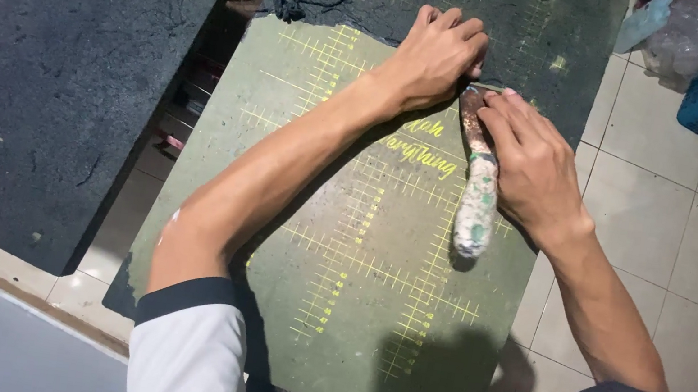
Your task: A person uses a hand scraper to remove residue from a green printing mat with grid lines.
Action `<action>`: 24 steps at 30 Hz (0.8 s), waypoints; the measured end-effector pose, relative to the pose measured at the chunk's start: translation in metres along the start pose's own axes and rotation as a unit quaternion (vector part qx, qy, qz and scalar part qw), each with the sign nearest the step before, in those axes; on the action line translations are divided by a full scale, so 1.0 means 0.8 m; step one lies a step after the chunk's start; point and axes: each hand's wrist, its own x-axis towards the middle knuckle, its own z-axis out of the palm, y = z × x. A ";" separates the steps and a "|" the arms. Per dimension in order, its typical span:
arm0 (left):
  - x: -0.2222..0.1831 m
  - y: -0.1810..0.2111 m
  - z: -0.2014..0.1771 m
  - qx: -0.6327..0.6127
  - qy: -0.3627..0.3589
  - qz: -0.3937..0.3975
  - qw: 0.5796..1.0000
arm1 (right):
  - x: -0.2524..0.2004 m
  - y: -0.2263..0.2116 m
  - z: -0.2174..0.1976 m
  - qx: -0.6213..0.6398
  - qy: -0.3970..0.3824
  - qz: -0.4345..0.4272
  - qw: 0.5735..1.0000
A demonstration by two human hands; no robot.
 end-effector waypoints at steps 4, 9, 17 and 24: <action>0.000 -0.002 0.001 -0.037 0.014 -0.006 0.999 | 0.004 -0.008 -0.005 -0.031 0.008 -0.004 0.999; 0.000 0.000 0.000 -0.060 -0.010 -0.011 0.998 | 0.021 -0.023 -0.007 -0.042 0.027 0.000 0.999; 0.001 0.000 -0.005 -0.094 -0.007 -0.010 0.995 | 0.019 -0.015 0.002 -0.054 0.039 -0.010 0.998; -0.002 0.001 0.000 -0.103 0.009 -0.008 0.995 | 0.015 -0.018 0.004 -0.080 0.040 -0.009 0.996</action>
